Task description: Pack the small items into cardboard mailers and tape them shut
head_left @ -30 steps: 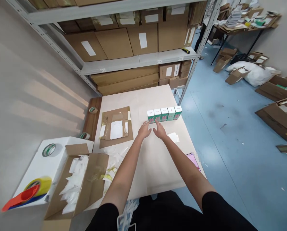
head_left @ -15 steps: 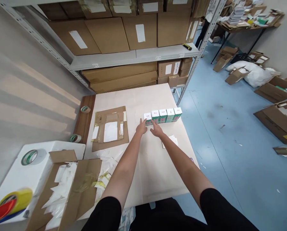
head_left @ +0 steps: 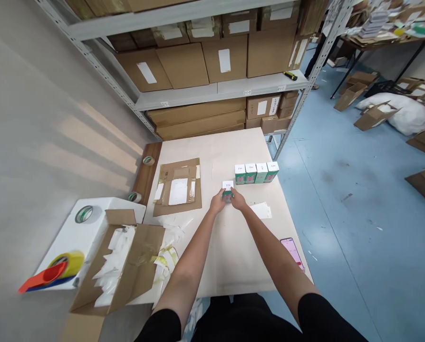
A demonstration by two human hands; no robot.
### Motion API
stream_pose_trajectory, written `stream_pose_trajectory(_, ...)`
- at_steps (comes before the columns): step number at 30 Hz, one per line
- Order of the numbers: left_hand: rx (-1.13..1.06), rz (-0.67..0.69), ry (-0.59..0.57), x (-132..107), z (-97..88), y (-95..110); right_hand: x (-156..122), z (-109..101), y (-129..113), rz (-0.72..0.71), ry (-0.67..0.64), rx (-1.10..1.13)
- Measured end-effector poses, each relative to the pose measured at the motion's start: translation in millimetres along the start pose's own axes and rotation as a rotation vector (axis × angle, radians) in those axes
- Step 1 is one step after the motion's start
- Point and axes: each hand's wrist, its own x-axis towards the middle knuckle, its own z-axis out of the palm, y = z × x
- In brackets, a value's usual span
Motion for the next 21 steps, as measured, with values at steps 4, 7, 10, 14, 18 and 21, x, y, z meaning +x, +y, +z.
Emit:
stream_pose_trajectory(4,-0.006,-0.022,0.029,-51,-3.4,-8,-46,10,-9,0.030,-0.080,-0.028)
stream_pose_trajectory(7,-0.025,-0.039,0.028,-94,-6.2,-22,-84,28,-19,0.046,-0.135,-0.046)
stream_pose_trajectory(10,-0.061,-0.065,0.038,-135,-9.8,-43,-119,53,-31,0.029,-0.148,-0.062)
stream_pose_trajectory(14,-0.111,-0.095,0.086,-186,-16.7,-77,-157,86,-51,-0.032,-0.189,-0.090)
stream_pose_trajectory(18,-0.161,-0.107,0.119,-227,-26.5,-103,-185,111,-72,-0.057,-0.199,-0.115)
stream_pose_trajectory(21,-0.198,-0.123,0.123,-250,-33.7,-119,-206,126,-84,-0.065,-0.171,-0.132)
